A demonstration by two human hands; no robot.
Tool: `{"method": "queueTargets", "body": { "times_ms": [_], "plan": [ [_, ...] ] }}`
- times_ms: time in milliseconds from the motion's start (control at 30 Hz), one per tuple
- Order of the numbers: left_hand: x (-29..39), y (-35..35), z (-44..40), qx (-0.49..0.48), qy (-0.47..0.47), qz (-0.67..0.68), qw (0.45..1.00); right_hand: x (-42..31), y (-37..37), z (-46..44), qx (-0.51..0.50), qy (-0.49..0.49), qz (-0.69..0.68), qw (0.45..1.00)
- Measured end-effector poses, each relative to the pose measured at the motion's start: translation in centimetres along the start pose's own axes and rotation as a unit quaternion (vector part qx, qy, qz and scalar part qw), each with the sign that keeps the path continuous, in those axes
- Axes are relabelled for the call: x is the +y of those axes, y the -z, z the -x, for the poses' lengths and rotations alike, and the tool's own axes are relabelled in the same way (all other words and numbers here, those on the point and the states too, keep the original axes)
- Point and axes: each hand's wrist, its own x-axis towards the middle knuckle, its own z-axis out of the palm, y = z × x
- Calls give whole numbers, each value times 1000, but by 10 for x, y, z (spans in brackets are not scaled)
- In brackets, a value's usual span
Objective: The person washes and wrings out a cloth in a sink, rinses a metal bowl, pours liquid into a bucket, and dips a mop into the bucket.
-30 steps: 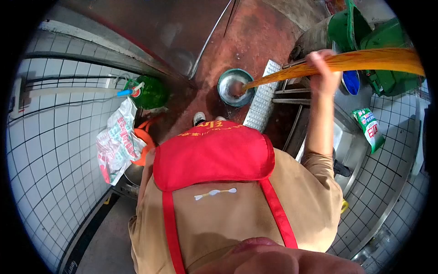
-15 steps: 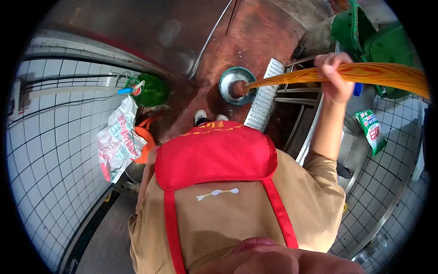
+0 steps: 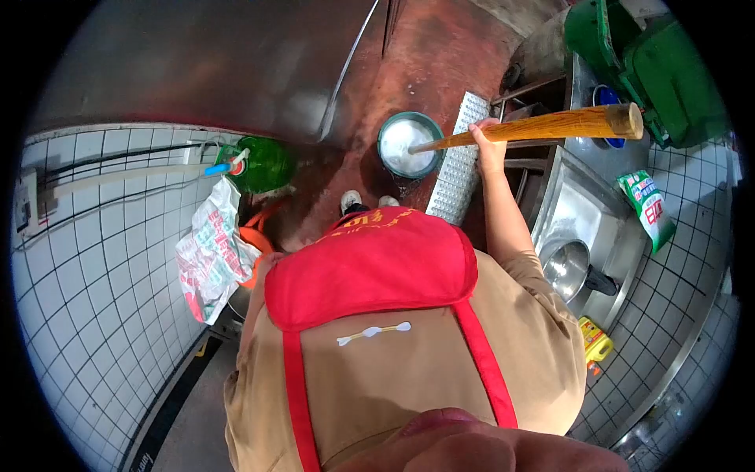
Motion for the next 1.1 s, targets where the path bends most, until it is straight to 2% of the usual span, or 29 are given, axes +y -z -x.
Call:
{"method": "queueTargets", "body": {
  "times_ms": [67, 100, 133, 167, 200, 233, 267, 300, 333, 400, 433, 500, 567, 600, 633, 700, 733, 833, 933, 1100],
  "plan": [
    [21, 8, -1, -1, -2, 20, 1000, -24, -14, 9, -3, -36, -24, 999],
    [36, 12, -1, 1, -4, 34, 999, -9, -16, 8, 5, -39, 25, 999],
    [64, 21, 0, 3, -4, 89, 996, 0, -24, 7, -15, -42, 31, 999],
    [102, 32, 3, 10, -17, 138, 990, -21, -43, 15, -18, -77, 62, 995],
    [149, 47, 13, 17, -54, 179, 982, -28, -60, 22, -42, -82, 91, 992],
    [197, 64, 24, 42, -183, 187, 964, -33, -77, 27, -65, -88, 119, 987],
    [257, 86, 48, 43, -193, 162, 967, -37, -91, 33, -105, -16, 192, 976],
    [304, 100, 69, 66, -292, 205, 932, -35, -106, 38, -182, -50, 133, 973],
    [333, 110, 81, 113, -373, 219, 895, -2, -122, 43, -211, 88, 93, 969],
    [384, 122, 109, 211, -515, 195, 808, 20, -143, 60, -266, 162, 110, 944],
    [404, 120, 117, 262, -585, 190, 744, 28, -149, 71, -292, 170, 116, 934],
    [411, 126, 134, 285, -575, -2, 767, 51, -153, 85, -384, 143, 165, 897],
    [407, 116, 145, 322, -507, 25, 799, 65, -144, 91, -390, 114, 195, 893],
    [416, 107, 149, 355, -497, 9, 792, 72, -140, 89, -402, 105, 199, 888],
    [427, 107, 154, 380, -506, -135, 763, 79, -137, 86, -417, 95, 202, 881],
    [450, 104, 165, 417, -494, -401, 649, 85, -132, 83, -420, 81, 212, 878],
    [459, 104, 161, 446, -486, -411, 629, 84, -136, 85, -409, 73, 216, 884],
    [460, 128, 139, 448, -463, -344, 683, 69, -139, 85, -366, 53, 214, 904],
    [465, 148, 131, 474, -420, -312, 708, 55, -141, 89, -354, 24, 211, 911],
    [463, 158, 127, 474, -410, -326, 708, 46, -128, 97, -320, 27, 219, 921]
  ]
}}
